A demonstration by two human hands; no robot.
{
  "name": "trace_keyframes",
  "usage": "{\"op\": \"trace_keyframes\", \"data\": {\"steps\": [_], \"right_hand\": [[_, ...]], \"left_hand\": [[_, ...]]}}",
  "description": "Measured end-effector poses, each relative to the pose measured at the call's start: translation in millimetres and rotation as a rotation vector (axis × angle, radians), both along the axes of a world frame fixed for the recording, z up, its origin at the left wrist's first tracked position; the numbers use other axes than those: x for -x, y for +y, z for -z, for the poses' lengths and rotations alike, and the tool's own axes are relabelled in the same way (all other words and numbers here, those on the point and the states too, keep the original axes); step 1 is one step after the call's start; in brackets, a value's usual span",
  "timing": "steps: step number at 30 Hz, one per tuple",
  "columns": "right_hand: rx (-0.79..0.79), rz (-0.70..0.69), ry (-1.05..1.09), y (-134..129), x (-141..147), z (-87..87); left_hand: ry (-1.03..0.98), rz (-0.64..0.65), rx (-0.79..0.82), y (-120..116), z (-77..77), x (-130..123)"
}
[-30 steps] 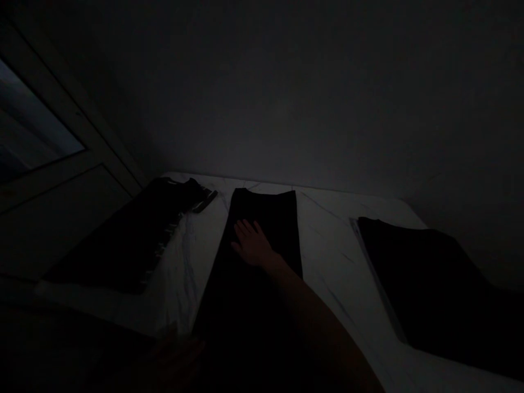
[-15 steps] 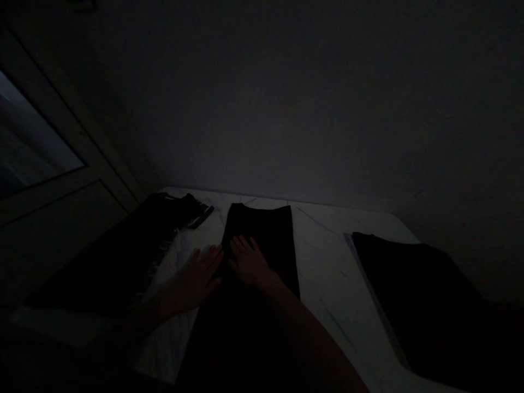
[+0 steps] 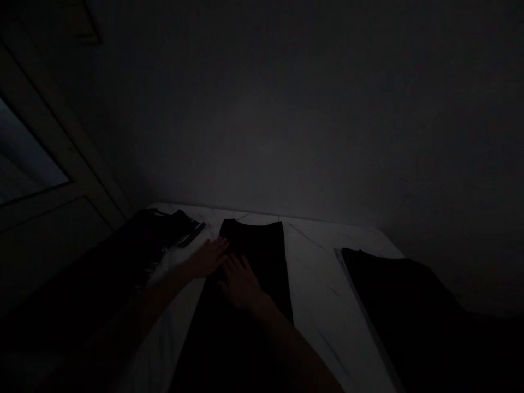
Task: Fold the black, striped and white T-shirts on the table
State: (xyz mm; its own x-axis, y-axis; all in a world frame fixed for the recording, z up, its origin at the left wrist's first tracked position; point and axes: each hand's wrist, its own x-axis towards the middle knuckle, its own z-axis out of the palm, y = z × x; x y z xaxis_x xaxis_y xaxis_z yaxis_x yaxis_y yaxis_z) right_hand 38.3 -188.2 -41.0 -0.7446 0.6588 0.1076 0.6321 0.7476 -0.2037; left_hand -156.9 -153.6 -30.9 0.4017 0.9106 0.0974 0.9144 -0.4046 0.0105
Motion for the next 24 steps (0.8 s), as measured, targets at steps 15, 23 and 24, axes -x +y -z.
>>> {"op": "trace_keyframes", "data": {"steps": [15, 23, 24], "right_hand": [[-0.033, 0.195, 0.502, 24, -21, -43.9], [0.028, 0.374, 0.176, 70, -84, -34.4], [0.034, 0.367, 0.132, 69, -87, -24.6]], "left_hand": [[-0.072, -0.061, -0.103, 3, 3.3, -20], [-0.046, 0.035, -0.019, -7, 7.1, -59], [-0.040, 0.023, 0.001, -5, 10.0, -59]]}}
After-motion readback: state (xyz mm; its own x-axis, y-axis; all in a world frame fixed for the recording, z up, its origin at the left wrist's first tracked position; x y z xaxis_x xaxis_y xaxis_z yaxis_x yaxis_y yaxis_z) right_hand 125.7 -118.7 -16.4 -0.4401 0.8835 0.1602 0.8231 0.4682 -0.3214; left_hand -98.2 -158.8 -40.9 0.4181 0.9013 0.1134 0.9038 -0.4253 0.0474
